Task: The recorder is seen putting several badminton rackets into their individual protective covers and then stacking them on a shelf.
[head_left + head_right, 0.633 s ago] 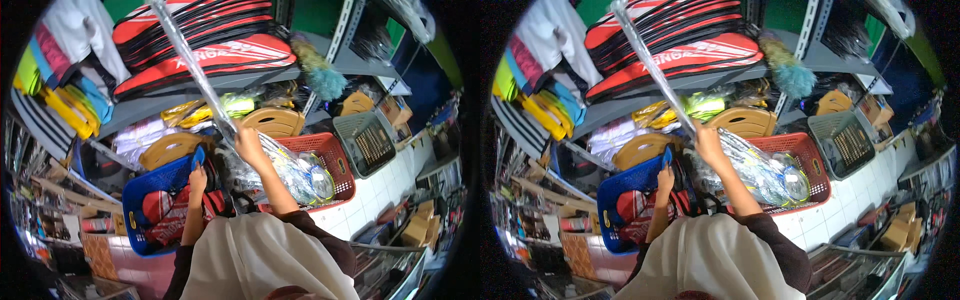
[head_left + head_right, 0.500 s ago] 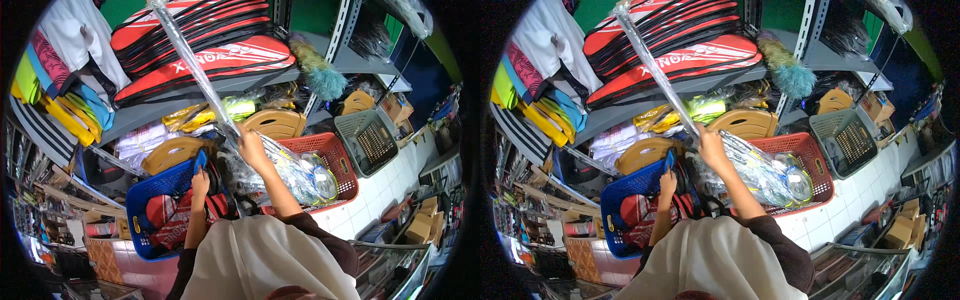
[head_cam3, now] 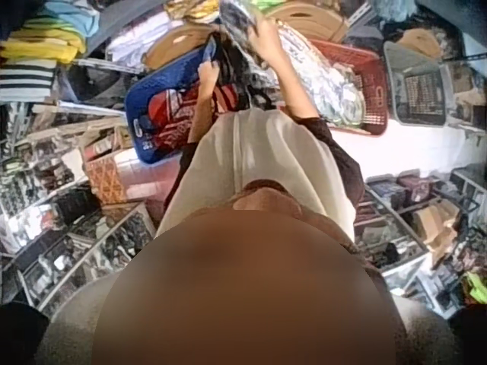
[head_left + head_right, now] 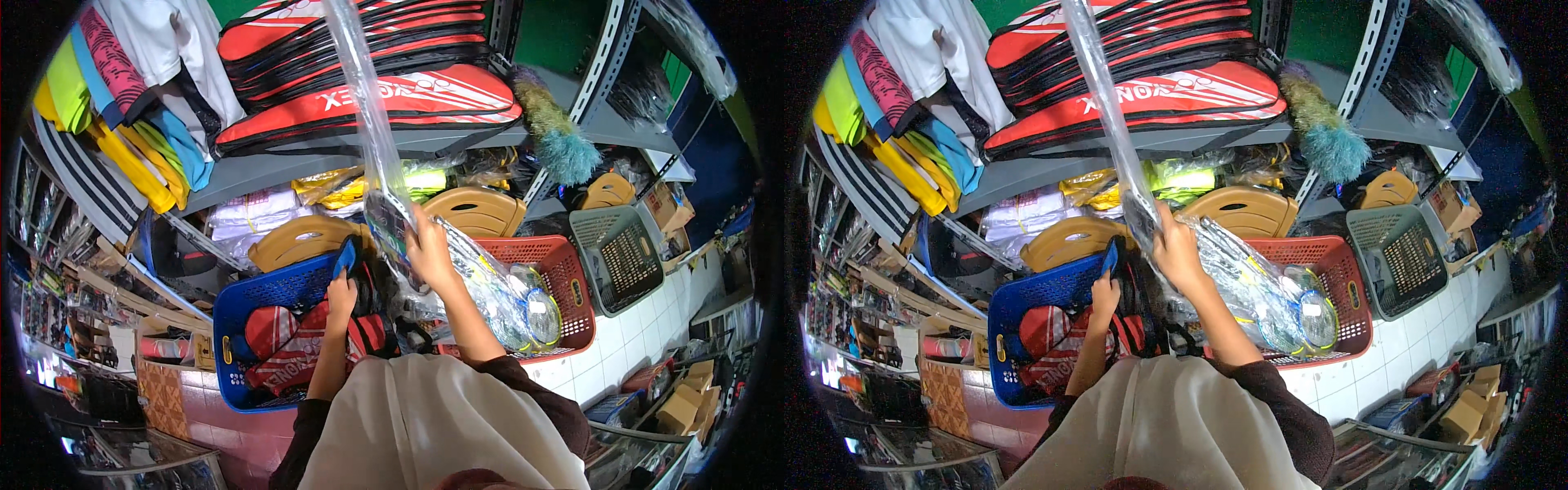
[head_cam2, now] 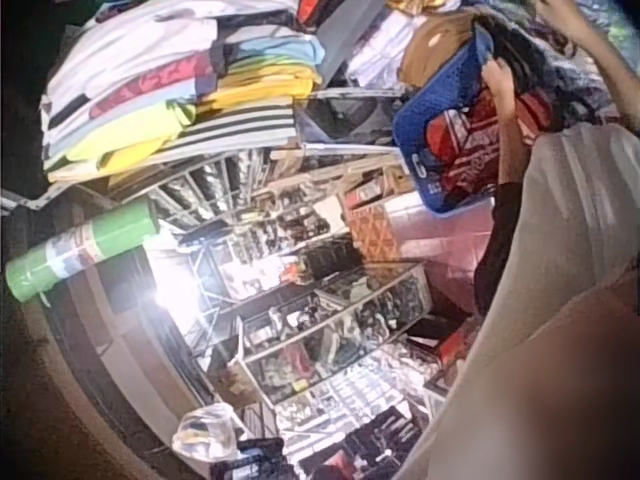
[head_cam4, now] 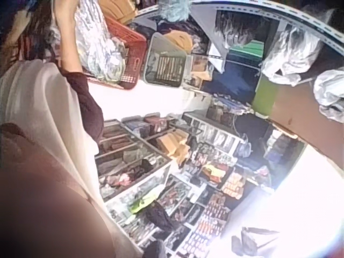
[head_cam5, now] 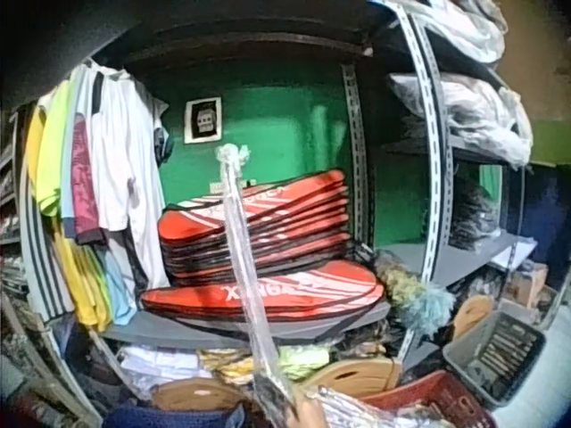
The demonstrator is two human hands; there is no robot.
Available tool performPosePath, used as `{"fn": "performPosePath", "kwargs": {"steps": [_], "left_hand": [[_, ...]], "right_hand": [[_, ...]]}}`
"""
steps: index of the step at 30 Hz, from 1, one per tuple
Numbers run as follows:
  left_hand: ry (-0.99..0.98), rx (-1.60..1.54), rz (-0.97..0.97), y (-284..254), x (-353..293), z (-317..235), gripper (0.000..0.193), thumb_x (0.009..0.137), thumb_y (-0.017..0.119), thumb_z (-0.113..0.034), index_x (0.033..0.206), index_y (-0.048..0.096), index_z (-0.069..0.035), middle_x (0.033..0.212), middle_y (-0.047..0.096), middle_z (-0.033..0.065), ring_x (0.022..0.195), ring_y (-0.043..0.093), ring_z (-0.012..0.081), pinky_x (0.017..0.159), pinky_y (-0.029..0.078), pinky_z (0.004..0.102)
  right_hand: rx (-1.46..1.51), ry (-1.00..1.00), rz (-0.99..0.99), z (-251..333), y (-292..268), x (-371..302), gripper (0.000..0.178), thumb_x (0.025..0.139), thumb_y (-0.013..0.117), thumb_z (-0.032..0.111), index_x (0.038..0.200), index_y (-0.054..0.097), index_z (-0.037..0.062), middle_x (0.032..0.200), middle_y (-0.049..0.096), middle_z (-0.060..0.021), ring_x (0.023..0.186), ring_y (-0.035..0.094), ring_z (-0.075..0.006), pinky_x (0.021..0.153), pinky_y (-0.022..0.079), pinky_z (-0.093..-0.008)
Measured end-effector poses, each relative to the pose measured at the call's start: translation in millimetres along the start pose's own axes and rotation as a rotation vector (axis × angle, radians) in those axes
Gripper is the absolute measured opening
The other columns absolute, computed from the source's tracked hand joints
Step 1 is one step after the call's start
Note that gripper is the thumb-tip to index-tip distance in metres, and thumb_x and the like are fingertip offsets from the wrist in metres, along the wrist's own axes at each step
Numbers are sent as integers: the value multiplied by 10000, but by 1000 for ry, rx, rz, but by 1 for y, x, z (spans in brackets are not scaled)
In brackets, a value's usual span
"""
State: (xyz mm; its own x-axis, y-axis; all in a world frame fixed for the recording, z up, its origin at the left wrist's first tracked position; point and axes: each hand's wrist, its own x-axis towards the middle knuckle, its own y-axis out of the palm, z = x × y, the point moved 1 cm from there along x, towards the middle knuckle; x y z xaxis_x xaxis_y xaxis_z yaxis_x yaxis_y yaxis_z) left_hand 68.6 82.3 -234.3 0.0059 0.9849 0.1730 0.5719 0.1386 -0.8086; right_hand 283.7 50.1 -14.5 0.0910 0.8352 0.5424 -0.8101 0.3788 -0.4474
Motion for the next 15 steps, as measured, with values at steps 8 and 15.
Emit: {"fn": "performPosePath", "kwargs": {"steps": [8,15], "left_hand": [[68,-59,-166,-19,-9,-14,218,891,459,-134,856,570,50,638,550,277,626,558,439,543,423,509],[36,-139,-347,-53,6,-54,186,857,480,-115,783,555,39,620,546,261,600,553,431,540,418,507]], "right_hand": [[95,81,66,4,6,1,379,785,488,-35,1160,447,7,678,547,-294,672,548,-467,590,423,-501],[139,108,97,23,-13,9,422,812,473,-28,1229,441,30,692,552,-290,670,552,-458,585,420,-489]]}}
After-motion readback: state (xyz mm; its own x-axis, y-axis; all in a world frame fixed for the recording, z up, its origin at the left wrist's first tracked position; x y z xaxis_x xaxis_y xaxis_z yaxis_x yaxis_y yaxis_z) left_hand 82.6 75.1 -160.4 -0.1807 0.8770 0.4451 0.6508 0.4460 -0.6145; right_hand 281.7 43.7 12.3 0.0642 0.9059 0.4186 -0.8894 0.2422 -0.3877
